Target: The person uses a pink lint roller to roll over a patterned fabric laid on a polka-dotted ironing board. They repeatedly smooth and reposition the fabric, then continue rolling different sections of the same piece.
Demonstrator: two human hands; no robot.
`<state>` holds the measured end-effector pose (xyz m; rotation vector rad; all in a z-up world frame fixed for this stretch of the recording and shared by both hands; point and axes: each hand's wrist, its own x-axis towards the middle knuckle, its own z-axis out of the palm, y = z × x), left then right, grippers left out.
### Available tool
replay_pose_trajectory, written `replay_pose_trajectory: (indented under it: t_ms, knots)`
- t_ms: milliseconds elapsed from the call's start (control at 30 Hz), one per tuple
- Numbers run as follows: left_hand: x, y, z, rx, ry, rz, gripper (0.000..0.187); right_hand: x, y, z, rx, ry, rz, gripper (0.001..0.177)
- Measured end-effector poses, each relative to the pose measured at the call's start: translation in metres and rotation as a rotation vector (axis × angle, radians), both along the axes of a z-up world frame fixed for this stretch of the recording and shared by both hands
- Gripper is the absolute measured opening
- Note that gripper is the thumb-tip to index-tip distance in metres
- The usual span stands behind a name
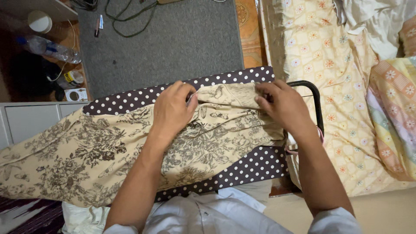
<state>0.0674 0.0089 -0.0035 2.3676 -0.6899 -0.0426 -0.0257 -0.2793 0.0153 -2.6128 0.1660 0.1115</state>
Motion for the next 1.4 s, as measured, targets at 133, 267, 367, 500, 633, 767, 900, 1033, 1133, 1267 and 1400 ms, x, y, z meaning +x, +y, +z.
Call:
replay_pose_trajectory:
  t_ms: [133, 267, 367, 500, 633, 767, 900, 1033, 1133, 1267, 1400]
  knots:
    - [-0.002, -0.002, -0.006, 0.032, 0.01, -0.007, 0.012, -0.008, 0.006, -0.009, 0.009, 0.029, -0.111, 0.028]
    - [-0.002, -0.004, -0.004, 0.025, 0.062, -0.022, 0.015, -0.013, 0.008, -0.008, 0.037, -0.051, -0.156, 0.024]
    - [-0.002, -0.012, -0.005, 0.058, 0.075, 0.001, 0.025, -0.004, 0.009, -0.004, 0.119, -0.074, -0.314, 0.029]
    - [-0.001, -0.019, -0.008, 0.069, 0.154, -0.005, 0.022, 0.012, 0.007, -0.011, 0.078, 0.027, -0.29, 0.029]
    - [0.004, -0.021, -0.002, 0.017, 0.156, 0.019, 0.024, 0.024, -0.005, -0.032, 0.154, -0.034, -0.262, 0.022]
    - [0.016, -0.016, 0.022, 0.259, 0.453, 0.009, 0.038, 0.029, -0.029, -0.051, 0.452, -0.054, -0.461, 0.017]
    - [0.028, -0.002, 0.041, 0.362, 0.749, 0.127, 0.036, 0.023, -0.049, -0.07, 0.671, -0.255, -0.425, 0.015]
    - [0.039, 0.029, 0.037, 0.211, 0.814, 0.148, 0.028, 0.018, -0.057, -0.075, 0.652, -0.337, -0.306, 0.008]
    - [0.045, 0.054, 0.028, 0.204, 0.906, 0.146, 0.031, 0.017, -0.057, -0.07, 0.657, -0.271, -0.365, 0.007]
    - [0.048, 0.085, 0.022, 0.089, 0.999, 0.132, 0.033, 0.019, -0.061, -0.061, 0.589, -0.291, -0.343, 0.01]
    - [0.057, 0.105, 0.024, 0.203, 0.924, 0.03, 0.032, 0.023, -0.067, -0.061, 0.613, -0.333, -0.343, 0.012]
